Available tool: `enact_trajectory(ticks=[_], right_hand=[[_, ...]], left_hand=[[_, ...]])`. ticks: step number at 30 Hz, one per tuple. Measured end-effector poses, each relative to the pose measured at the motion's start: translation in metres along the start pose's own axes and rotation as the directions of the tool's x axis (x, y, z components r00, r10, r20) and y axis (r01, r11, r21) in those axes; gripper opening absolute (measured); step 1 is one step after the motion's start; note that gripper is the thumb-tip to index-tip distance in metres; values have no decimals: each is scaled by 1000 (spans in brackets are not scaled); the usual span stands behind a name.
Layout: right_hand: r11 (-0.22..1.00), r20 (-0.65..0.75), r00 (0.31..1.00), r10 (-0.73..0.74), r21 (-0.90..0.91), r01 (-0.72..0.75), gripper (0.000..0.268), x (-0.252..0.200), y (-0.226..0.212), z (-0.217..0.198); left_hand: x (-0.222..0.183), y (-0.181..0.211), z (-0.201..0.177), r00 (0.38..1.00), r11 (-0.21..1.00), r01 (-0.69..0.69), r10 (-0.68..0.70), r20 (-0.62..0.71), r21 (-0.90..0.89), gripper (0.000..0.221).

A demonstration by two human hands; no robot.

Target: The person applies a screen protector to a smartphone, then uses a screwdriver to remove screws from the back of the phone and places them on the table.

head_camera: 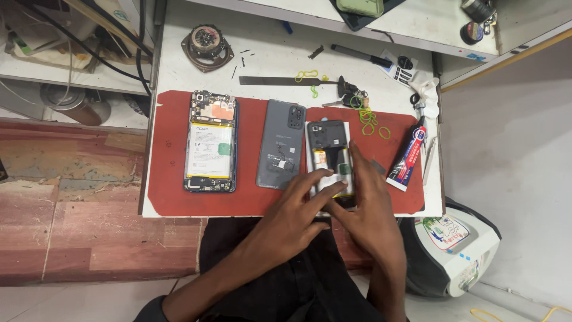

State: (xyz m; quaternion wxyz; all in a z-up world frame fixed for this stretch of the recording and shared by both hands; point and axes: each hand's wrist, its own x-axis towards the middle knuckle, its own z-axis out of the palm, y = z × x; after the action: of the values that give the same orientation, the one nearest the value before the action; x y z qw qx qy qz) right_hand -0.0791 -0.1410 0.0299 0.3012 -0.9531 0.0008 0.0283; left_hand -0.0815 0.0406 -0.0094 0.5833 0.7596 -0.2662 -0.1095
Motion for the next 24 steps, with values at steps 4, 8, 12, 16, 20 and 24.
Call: enact_trajectory(ticks=[4,8,12,16,20,24], right_hand=[[916,-5,989,150,377,-137,82,4,19,-16],[896,-150,954,258,406,-178,58,9,39,-29],[959,-452,862,229,258,-120,35,15,66,-55],[957,-535,797,280,89,-276,32,18,90,-76],[949,-507,807,302,83,-303,30,22,104,-82],[955,-581,758,297,196,-224,24,29,115,-85]], left_hand=[[7,5,6,999,996,25,-23,-28,82,74],[22,8,-2,998,947,-23,42,-54,321,95],[40,9,-14,990,871,66,-117,75,487,114],[49,12,-21,976,835,58,-162,144,547,109],[54,11,-23,983,826,-1,-103,152,564,105],[53,5,-19,987,828,-47,-47,153,559,96]])
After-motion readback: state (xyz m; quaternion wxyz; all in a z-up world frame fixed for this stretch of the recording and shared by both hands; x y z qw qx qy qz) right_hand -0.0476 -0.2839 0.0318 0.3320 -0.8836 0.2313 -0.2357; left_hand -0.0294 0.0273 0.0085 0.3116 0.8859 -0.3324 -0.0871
